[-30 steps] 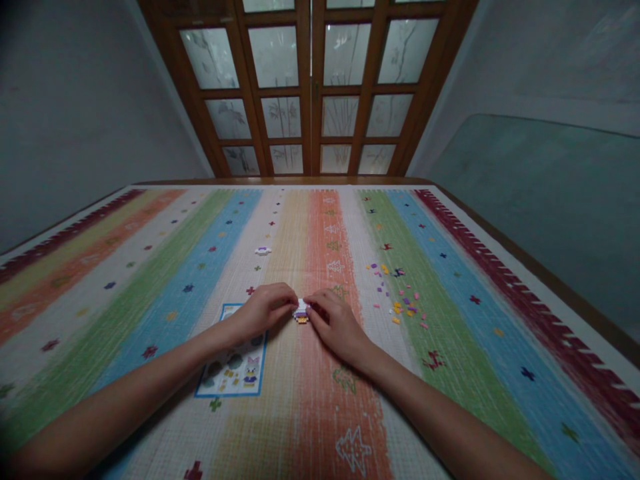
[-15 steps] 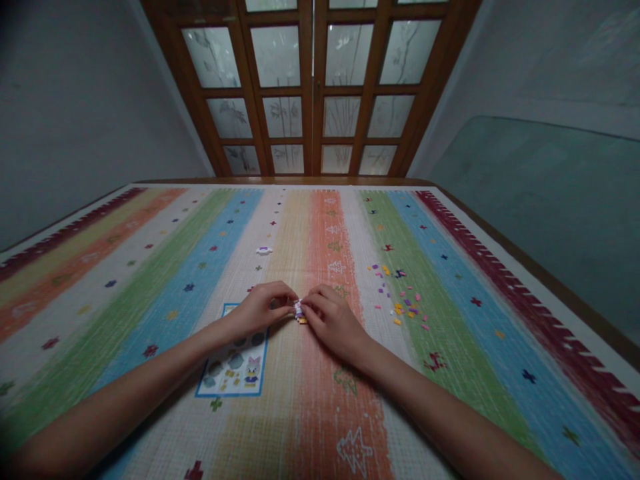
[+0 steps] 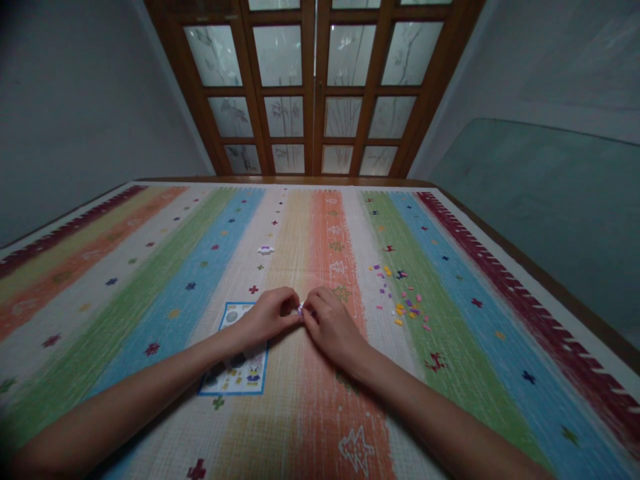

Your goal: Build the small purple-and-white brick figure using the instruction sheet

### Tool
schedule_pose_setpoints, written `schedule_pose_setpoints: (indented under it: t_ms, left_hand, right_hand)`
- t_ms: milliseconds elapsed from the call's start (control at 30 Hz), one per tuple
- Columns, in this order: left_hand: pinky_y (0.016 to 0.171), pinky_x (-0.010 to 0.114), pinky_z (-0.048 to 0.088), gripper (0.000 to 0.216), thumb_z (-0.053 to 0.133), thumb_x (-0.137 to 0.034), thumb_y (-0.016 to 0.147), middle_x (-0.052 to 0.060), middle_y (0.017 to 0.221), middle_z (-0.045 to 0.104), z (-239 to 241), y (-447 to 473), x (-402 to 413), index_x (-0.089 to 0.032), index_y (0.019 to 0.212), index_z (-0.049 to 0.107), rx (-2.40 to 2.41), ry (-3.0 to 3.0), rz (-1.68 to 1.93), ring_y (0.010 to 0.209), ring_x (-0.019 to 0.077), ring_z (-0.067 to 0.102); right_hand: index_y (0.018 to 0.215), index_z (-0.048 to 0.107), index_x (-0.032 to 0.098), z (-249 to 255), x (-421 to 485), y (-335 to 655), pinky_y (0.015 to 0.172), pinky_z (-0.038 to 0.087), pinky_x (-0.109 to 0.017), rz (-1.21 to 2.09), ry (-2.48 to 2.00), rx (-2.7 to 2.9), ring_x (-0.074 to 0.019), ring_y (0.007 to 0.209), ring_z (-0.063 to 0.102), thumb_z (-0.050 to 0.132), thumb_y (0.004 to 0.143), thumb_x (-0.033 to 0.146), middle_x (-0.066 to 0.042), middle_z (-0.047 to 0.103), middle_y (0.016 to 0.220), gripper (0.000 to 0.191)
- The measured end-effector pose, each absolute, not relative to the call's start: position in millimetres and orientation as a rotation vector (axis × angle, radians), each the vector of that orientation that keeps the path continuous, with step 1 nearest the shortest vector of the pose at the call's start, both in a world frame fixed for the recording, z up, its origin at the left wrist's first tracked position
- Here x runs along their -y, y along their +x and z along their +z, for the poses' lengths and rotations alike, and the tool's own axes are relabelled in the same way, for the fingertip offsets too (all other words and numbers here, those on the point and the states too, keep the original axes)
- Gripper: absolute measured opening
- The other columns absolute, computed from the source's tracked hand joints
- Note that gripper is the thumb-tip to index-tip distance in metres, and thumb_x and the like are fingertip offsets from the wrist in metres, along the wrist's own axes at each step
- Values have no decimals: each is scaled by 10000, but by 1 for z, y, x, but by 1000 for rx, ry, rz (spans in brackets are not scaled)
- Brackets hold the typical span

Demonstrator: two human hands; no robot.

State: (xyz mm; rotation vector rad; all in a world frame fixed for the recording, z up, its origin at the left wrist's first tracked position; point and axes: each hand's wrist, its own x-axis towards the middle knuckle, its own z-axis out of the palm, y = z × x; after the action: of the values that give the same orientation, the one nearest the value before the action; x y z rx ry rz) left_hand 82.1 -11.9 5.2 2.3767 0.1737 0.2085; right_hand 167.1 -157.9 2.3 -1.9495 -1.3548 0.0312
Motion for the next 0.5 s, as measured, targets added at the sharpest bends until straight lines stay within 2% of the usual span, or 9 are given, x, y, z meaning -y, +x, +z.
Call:
schedule_pose_setpoints:
  t_ms: [233, 300, 400, 433, 500]
  left_hand:
    - [608, 283, 413, 212, 652, -342, 769, 15, 683, 568, 2, 80, 22, -165, 727, 544, -167, 2351, 192, 651, 158, 522]
    - [652, 299, 434, 227, 688, -321, 739, 29, 760, 593, 3, 81, 18, -159, 849, 575, -119, 2354, 188, 717, 177, 548]
    - [809, 361, 449, 533, 745, -250, 679, 89, 997, 590, 7, 86, 8, -166, 1157, 524, 6, 2374, 176, 944, 231, 550]
    - [868, 381, 434, 618, 757, -232, 664, 105, 1072, 566, 9, 88, 5, -179, 1221, 493, 54, 2378, 162, 1021, 246, 524]
    - [956, 404, 389, 651, 769, -210, 651, 109, 1163, 523, 12, 92, 1, -212, 1243, 497, 157, 2382, 108, 1121, 256, 466]
  right_hand:
    - [790, 580, 196, -3, 167, 165, 751, 470, -366, 93, -1879, 1212, -193, 833, 565, 495, 854, 153, -67, 600, 889, 114]
    - [766, 596, 196, -4, 168, 167, 756, 473, -360, 155, -1854, 1132, -188, 837, 575, 507, 855, 193, -64, 611, 903, 126]
    - [736, 612, 187, -4, 170, 171, 784, 470, -362, 245, -1826, 1034, -187, 848, 585, 513, 855, 245, -64, 623, 908, 165]
    - [730, 615, 186, -4, 170, 172, 796, 467, -364, 269, -1818, 1013, -187, 853, 587, 516, 854, 256, -63, 626, 911, 173]
    - [724, 622, 186, -3, 171, 174, 810, 462, -365, 303, -1805, 985, -187, 860, 589, 524, 849, 265, -61, 630, 917, 178]
